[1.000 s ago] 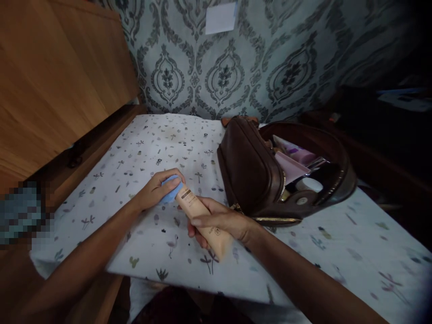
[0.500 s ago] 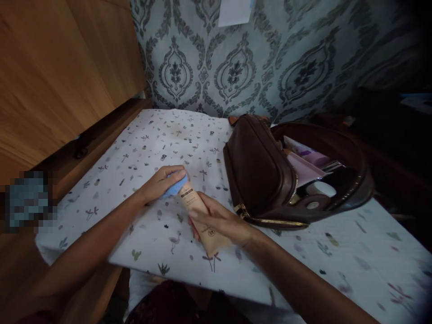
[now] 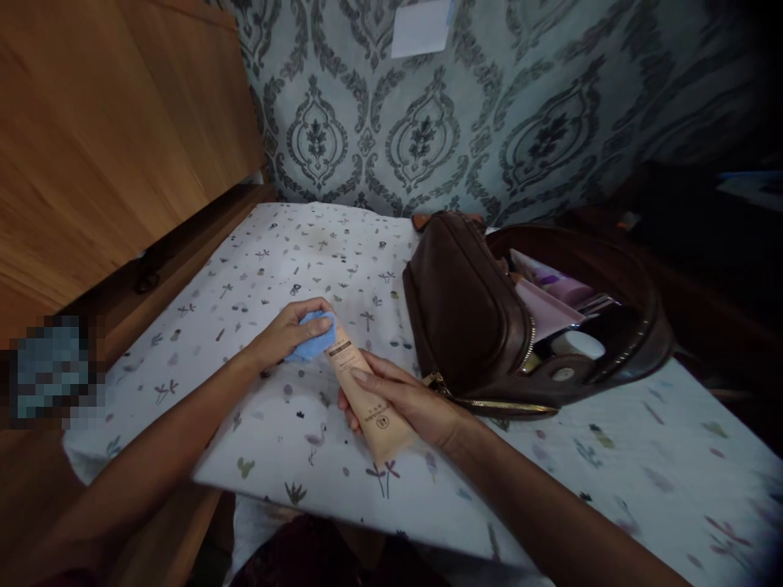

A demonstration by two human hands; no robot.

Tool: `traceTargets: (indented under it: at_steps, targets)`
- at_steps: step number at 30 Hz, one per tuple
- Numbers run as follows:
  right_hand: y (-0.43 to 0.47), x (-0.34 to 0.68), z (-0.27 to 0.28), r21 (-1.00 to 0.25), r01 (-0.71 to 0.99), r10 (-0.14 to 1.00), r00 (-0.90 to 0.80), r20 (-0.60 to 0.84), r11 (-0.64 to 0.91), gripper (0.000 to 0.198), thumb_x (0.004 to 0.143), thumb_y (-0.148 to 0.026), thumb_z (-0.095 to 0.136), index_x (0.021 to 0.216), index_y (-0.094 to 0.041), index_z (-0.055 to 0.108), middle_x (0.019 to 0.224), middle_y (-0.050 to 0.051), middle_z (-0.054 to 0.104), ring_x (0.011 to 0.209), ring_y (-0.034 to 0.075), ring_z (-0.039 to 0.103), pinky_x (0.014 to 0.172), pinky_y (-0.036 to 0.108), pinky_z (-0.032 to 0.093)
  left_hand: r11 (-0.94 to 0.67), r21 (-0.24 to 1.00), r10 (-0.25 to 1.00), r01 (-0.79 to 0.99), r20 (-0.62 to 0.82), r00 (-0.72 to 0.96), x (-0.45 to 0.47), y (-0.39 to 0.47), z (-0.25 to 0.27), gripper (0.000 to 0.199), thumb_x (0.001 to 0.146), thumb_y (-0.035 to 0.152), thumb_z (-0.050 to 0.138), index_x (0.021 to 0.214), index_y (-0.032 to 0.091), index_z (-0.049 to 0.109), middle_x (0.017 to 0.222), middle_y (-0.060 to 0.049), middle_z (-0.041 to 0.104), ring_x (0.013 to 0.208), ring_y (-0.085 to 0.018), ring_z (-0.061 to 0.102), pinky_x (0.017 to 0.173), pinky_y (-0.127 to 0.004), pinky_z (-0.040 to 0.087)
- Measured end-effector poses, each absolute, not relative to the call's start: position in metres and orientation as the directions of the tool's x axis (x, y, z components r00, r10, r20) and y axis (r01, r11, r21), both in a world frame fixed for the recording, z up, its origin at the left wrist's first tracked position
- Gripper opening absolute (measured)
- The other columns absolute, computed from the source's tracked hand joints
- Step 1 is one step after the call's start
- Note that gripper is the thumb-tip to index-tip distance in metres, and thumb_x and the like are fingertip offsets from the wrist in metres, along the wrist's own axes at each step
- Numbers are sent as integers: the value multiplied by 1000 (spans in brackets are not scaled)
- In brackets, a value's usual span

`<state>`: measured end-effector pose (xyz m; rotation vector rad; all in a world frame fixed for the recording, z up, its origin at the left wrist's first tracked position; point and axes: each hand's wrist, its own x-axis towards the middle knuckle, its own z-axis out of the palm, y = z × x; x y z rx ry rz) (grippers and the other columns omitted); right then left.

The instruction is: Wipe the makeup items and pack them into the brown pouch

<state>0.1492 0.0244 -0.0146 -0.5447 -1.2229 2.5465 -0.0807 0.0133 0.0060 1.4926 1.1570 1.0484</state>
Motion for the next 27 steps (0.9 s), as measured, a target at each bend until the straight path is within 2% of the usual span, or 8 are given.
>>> traceTargets:
  at_steps: [4,7,10,13,17,20,24,27]
  targets:
    - [26,148,-17,-779,-105,419,-883,-213,-618,49,82,-47,76,115,-21,52,81,1,69,65,13,65,62,26,51,-143,973,983,181,118,144,-78,15,3,58,86,73,53,91,16,62,67,3,54,57,-10,46,54,-22,37]
    - [29,147,-16,-775,-206,523,-833,-182,-597,53,79,-42,81,119,-22,53,88,2,71,73,14,67,70,27,52,-78,977,990,198,53,131,-75,14,4,54,94,68,43,92,17,62,71,0,59,62,-12,52,57,-23,41]
    - [32,145,-15,-767,-331,646,-751,-138,-549,52,71,-35,87,112,-22,58,97,3,72,85,15,69,82,30,53,7,958,938,287,-105,329,-74,14,5,40,92,54,55,82,17,62,77,0,62,70,-14,56,63,-24,45]
    - [33,143,-12,-758,-413,717,-690,-101,-505,48,66,-30,89,105,-21,62,105,4,73,98,18,68,94,34,52,10,926,842,376,-211,497,-73,13,7,25,87,40,63,97,18,67,86,-1,65,74,-15,58,65,-24,45]
    - [31,143,-9,-741,-475,776,-623,-97,-474,47,66,-25,87,106,-23,62,119,4,71,116,20,63,107,38,47,-29,940,822,340,-171,544,-73,12,9,24,89,38,61,103,20,68,97,-2,67,87,-17,61,76,-25,48]
    - [30,144,-8,-756,-482,806,-584,-100,-443,47,66,-24,87,106,-24,60,122,4,70,120,22,61,110,42,45,11,960,813,281,-172,556,-71,12,8,32,86,42,68,109,20,67,101,-3,66,92,-18,61,80,-27,49]
    - [33,144,-9,-796,-446,822,-560,-108,-409,55,64,-31,90,110,-26,60,120,3,69,118,21,60,108,40,44,68,959,813,275,-213,541,-73,14,5,38,77,40,79,107,19,68,97,-2,66,86,-16,62,75,-26,49]
    - [41,145,-10,-833,-446,886,-453,-104,-326,64,59,-52,91,110,-26,63,110,2,68,109,20,59,99,34,47,127,952,813,277,-261,521,-82,17,7,36,76,42,79,102,19,68,89,0,66,77,-14,61,68,-24,48]
